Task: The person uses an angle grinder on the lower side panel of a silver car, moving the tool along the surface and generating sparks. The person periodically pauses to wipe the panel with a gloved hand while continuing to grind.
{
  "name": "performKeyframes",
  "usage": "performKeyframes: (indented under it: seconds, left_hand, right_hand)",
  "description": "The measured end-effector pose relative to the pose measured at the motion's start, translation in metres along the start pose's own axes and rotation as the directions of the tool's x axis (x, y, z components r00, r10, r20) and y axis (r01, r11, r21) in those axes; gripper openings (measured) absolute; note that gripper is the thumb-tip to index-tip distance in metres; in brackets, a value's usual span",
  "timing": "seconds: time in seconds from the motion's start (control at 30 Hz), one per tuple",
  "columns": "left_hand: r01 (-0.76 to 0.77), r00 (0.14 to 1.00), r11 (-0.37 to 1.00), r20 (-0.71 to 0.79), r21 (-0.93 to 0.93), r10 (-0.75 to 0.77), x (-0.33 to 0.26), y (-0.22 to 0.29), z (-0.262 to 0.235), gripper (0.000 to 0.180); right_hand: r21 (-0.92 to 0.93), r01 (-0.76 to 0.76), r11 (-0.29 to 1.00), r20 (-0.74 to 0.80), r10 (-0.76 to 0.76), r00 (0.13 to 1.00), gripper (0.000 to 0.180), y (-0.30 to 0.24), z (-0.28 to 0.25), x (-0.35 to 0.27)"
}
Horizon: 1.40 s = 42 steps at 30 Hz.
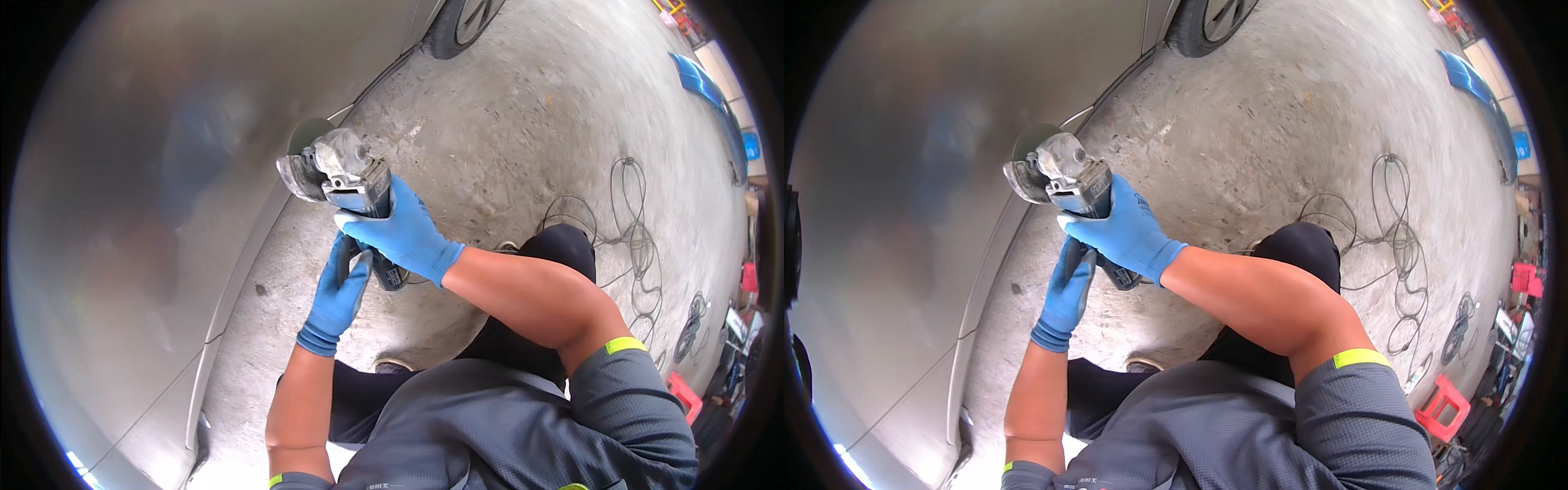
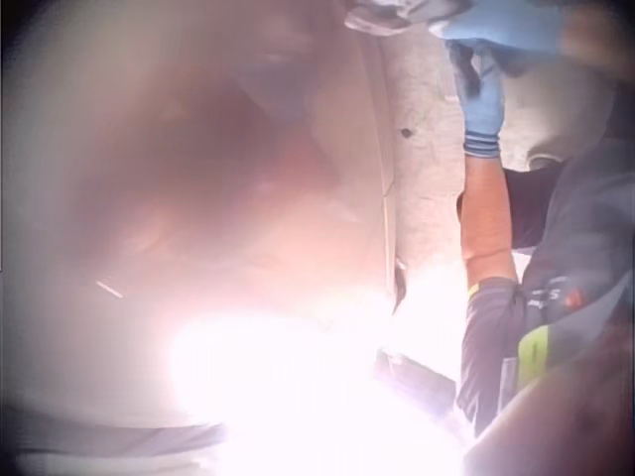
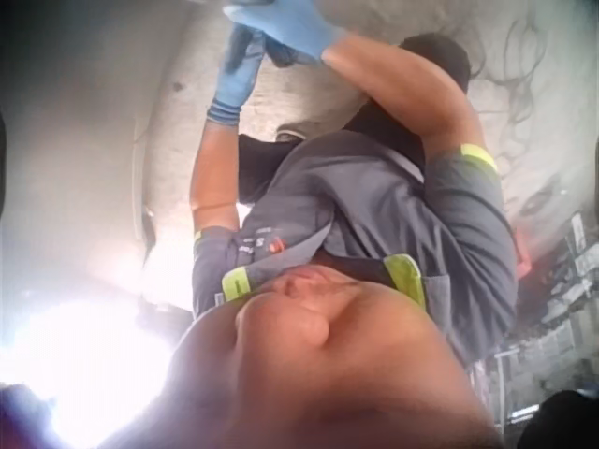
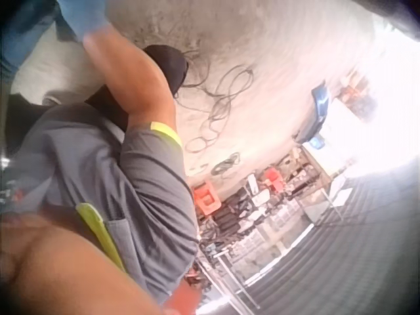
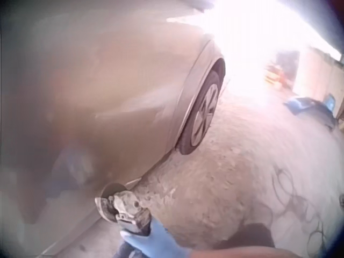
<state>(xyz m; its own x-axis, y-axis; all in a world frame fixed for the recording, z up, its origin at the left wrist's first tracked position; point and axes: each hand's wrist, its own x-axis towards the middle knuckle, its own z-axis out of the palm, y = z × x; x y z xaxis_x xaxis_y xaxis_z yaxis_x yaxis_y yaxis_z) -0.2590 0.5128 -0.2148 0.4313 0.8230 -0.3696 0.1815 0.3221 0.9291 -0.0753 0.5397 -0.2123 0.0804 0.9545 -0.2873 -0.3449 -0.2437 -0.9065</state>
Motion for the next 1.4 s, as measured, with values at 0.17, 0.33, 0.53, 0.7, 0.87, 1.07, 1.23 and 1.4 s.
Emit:
performKeyframes:
  seconds: [0.17,0.33,0.53,0.7,0.87,1.07,1.23,1.4]
  left_hand:
    - [-0.087,0.991,0.996,-0.103,-0.016,0.085,0.0,-0.023,0.032,0.084]
    - [-0.23,0.939,0.971,-0.247,0.056,0.237,0.002,-0.03,0.062,0.082]
    - [-0.25,0.922,0.968,-0.297,0.03,0.247,0.016,-0.016,0.081,0.08]
    - [-0.186,0.949,0.979,-0.242,0.084,0.201,0.018,-0.001,0.081,0.079]
    - [-0.245,0.924,0.946,-0.244,0.214,0.294,0.02,-0.011,0.083,0.078]
    - [-0.181,0.94,0.972,-0.265,0.152,0.216,0.026,-0.003,0.09,0.072]
    - [-0.212,0.956,0.975,-0.195,0.061,0.22,0.036,-0.009,0.084,0.068]
    - [-0.213,0.95,0.957,-0.272,-0.197,0.155,0.041,-0.002,0.09,0.07]
  right_hand:
    - [-0.01,0.019,1.0,0.073,-0.018,0.997,0.065,0.005,-0.009,0.008]
    - [0.001,-0.013,1.0,0.205,0.012,0.979,0.06,-0.007,-0.017,0.019]
    - [-0.109,0.156,0.982,0.175,-0.135,0.975,0.063,-0.019,-0.021,0.02]
    - [-0.387,0.273,0.881,0.141,-0.236,0.961,0.062,-0.035,-0.031,0.024]
    - [-0.326,0.254,0.911,0.225,-0.186,0.956,0.061,-0.04,-0.039,0.029]
    - [-0.359,0.284,0.889,0.254,-0.2,0.946,0.067,-0.037,-0.04,0.034]
    - [-0.486,0.418,0.768,0.273,-0.321,0.907,0.065,-0.035,-0.039,0.038]
    - [-0.572,0.469,0.673,0.233,-0.415,0.88,0.068,-0.03,-0.035,0.041]
